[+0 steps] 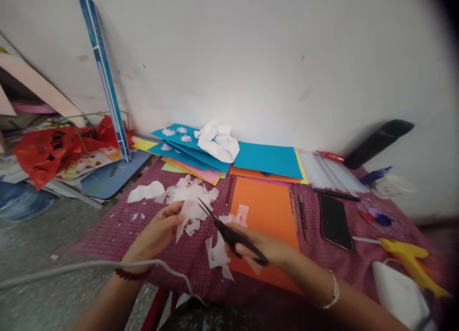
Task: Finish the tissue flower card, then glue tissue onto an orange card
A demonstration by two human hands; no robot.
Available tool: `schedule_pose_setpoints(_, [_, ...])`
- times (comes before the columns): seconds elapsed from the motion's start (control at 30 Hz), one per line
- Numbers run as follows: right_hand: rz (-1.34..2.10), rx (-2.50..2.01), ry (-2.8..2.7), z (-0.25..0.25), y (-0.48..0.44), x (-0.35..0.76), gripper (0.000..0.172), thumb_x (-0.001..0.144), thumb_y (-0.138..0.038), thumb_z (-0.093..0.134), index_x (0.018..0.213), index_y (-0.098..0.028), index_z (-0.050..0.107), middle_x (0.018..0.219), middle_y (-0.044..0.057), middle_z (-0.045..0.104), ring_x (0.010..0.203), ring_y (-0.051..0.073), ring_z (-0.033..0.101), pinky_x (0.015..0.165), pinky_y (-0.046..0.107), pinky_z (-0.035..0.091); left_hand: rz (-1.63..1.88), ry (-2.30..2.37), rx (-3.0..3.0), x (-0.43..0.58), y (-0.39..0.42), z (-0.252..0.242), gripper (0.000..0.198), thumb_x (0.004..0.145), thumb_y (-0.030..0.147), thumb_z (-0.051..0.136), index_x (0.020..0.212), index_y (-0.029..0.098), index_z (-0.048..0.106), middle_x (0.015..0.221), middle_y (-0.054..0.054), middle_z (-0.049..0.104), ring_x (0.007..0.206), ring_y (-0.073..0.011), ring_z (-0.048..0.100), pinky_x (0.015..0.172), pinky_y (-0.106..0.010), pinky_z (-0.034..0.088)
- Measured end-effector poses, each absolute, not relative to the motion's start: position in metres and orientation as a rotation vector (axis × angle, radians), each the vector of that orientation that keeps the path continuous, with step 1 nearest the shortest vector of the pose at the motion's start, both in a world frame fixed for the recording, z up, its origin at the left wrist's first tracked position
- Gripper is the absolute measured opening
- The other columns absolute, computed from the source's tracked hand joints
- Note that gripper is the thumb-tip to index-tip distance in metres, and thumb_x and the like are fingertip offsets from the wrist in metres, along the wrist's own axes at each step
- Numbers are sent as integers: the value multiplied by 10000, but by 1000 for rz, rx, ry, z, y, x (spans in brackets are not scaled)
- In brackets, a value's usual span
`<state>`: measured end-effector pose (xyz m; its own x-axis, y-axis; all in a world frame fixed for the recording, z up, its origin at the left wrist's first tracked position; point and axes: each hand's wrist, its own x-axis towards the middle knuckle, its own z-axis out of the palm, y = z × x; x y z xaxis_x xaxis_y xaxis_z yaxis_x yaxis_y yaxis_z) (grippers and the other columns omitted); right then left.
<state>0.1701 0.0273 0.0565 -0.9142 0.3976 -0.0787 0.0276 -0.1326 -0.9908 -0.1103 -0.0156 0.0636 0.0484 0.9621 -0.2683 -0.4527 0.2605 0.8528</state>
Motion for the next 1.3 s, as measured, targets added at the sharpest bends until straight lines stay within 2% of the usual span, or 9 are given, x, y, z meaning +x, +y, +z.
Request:
schedule_pose_setpoints(0.17, [2142,-557,-1976,61,45,148,837,802,-789,586,1330,-152,464,931,31,519,823,148,499,774,320,454,1202,1102,673,-132,-22,54,334,599,100,834,908,224,812,824,-15,781,707,-154,702,657,-208,544])
schedule_pose_setpoints(0.37, [2202,-605,-2017,59,64,130,844,791,-777,614,1328,-138,482,875,24,540,745,132,534,658,277,450,1134,1147,775,-149,-21,54,386,637,94,791,988,250,817,979,-34,796,879,-193,721,768,-239,549])
schedule_pose_setpoints(0.57, [2214,-659,-2002,54,73,119,771,818,-728,635,1305,-147,491,823,-4,533,670,104,520,583,240,417,1156,1032,675,-154,-13,51,369,607,113,774,961,211,812,891,-52,787,768,-190,715,702,-245,549])
schedule_pose_setpoints(0.73, [2211,-818,-1959,51,73,115,679,836,-709,630,1233,-169,521,758,-30,528,607,92,504,542,230,392,1127,1036,575,-158,-11,38,203,663,197,818,863,174,792,768,-49,763,625,-154,677,613,-234,533])
schedule_pose_setpoints(0.83, [2183,-787,-1980,51,73,113,686,822,-716,642,1218,-170,521,796,-22,522,649,98,510,565,234,407,1153,1093,542,-159,-12,34,167,638,203,836,788,164,776,702,-35,746,565,-134,647,580,-221,520])
schedule_pose_setpoints(0.97, [2220,-833,-1973,50,74,113,709,834,-720,624,1246,-156,502,748,-28,528,589,93,483,532,233,376,1182,1118,498,-159,-13,38,201,580,195,859,759,164,771,655,-15,727,527,-116,623,541,-200,499])
schedule_pose_setpoints(1.17, [2223,-700,-1944,50,75,120,671,848,-730,596,1178,-152,517,889,30,547,748,128,531,669,277,420,1375,1088,389,-164,-10,46,259,503,169,901,728,191,774,662,0,740,551,-112,646,578,-195,530])
schedule_pose_setpoints(1.3, [2290,-629,-1926,49,76,126,641,858,-713,601,1167,-159,514,897,32,553,752,131,538,676,283,425,1500,1042,366,-168,-4,46,292,490,133,882,760,201,792,657,3,735,553,-114,639,582,-208,542])
